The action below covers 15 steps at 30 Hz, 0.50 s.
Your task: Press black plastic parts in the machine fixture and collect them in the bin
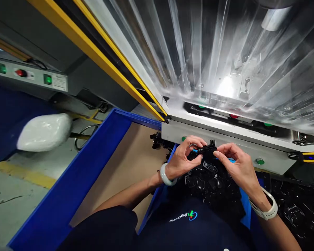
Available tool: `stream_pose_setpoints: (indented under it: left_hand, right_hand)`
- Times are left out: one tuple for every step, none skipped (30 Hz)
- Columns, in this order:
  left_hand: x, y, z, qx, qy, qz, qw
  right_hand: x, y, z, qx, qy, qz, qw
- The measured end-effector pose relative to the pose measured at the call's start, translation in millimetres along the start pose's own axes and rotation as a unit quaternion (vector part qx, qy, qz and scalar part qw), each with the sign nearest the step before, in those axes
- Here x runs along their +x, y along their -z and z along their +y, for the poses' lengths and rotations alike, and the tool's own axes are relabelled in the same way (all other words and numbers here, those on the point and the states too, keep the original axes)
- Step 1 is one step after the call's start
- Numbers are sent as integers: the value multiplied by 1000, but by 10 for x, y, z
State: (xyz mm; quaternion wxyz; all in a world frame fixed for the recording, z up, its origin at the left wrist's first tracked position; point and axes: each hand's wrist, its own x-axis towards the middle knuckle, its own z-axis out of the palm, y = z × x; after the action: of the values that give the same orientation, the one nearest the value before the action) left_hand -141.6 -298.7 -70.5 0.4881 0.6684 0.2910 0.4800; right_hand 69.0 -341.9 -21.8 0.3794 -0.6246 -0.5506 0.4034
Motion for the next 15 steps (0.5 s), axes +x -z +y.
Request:
stream_pose_setpoints:
  left_hand:
    - [17, -29, -2, -7, -4, -4, 1000]
    - [33, -60, -5, -15, -7, -7, 1000]
    - [52, -92, -8, -22, -6, -8, 1000]
    - [75, -125, -11, -29, 2, -10, 1000]
    - [106, -159, -15, -33, 15, -7, 999]
    - [148, -192, -20, -35, 34, -1, 999]
    - [204, -222, -28, -34, 55, 8, 998]
    - [279, -247, -39, -30, 75, 17, 997]
    - [375, -265, -52, -26, 92, 26, 995]
    - [493, -272, -67, -25, 106, 31, 994]
    - [633, -269, -82, -28, 115, 32, 992]
    - [793, -255, -95, -35, 118, 34, 992]
    - [971, -232, -104, -41, 114, 40, 992]
    - [1163, -203, -111, -44, 104, 51, 992]
    - [1363, -171, -116, -43, 91, 67, 993]
  right_hand:
    - [8, 20, 20, -1, -6, -1, 1000]
    - [14, 36, 42, -1, -12, 1, 1000]
    - [20, 49, 63, -1, -18, 5, 1000]
    - [26, 59, 84, 2, -25, 10, 1000]
    - [35, 68, 103, 7, -33, 13, 999]
    - [48, 77, 119, 15, -42, 15, 999]
    - [72, 93, 131, 22, -49, 18, 998]
    - [111, 118, 136, 25, -51, 23, 998]
    - [172, 159, 129, 23, -46, 29, 998]
    - [259, 216, 109, 17, -34, 29, 999]
    - [378, 290, 70, 8, -16, 23, 1000]
    - [531, 379, 11, -6, 6, 16, 1000]
    - [719, 477, -67, -29, 34, 20, 999]
    - [941, 577, -161, -66, 65, 44, 995]
    - [1192, 671, -264, -113, 96, 88, 985]
